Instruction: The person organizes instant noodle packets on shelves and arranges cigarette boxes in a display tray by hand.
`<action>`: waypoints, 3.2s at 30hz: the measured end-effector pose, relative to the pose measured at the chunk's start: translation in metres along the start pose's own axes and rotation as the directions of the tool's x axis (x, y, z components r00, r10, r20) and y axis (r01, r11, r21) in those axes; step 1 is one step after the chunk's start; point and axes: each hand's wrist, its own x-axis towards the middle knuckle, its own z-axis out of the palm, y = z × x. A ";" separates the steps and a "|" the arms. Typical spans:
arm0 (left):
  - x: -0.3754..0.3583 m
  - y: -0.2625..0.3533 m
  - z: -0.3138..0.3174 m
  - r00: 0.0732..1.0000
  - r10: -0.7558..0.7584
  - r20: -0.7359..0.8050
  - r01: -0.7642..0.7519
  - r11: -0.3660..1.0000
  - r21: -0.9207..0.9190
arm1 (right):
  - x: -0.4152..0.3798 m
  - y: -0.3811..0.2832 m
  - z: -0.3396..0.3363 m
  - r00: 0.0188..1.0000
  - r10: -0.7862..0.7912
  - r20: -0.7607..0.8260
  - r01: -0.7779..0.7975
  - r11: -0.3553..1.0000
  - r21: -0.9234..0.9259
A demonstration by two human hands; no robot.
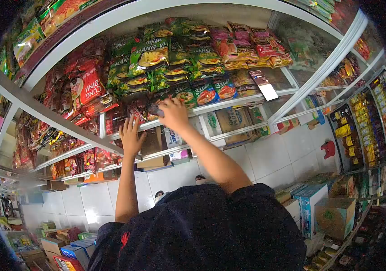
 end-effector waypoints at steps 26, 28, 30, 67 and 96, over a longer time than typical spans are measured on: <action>0.000 0.001 -0.002 0.999 -0.032 0.001 0.032 0.999 -0.042 | -0.012 -0.012 0.000 0.991 -0.003 -0.131 0.009 0.999 0.041; -0.002 -0.006 0.004 1.000 -0.010 0.013 0.010 1.000 -0.030 | -0.036 -0.024 -0.004 0.991 -0.063 -0.118 0.077 0.990 0.115; -0.001 -0.008 0.007 1.000 0.007 0.010 -0.007 1.000 -0.021 | -0.067 -0.005 -0.011 0.989 0.041 -0.139 0.010 0.937 0.350; -0.016 0.006 -0.001 0.995 -0.087 -0.047 0.067 0.945 -0.321 | -0.049 -0.051 0.120 0.106 0.434 0.895 -0.242 -0.861 0.446; 0.016 -0.040 0.085 0.658 -0.592 0.465 -0.322 -0.780 -0.538 | -0.046 0.064 0.000 0.988 -0.033 -0.152 0.016 0.994 -0.112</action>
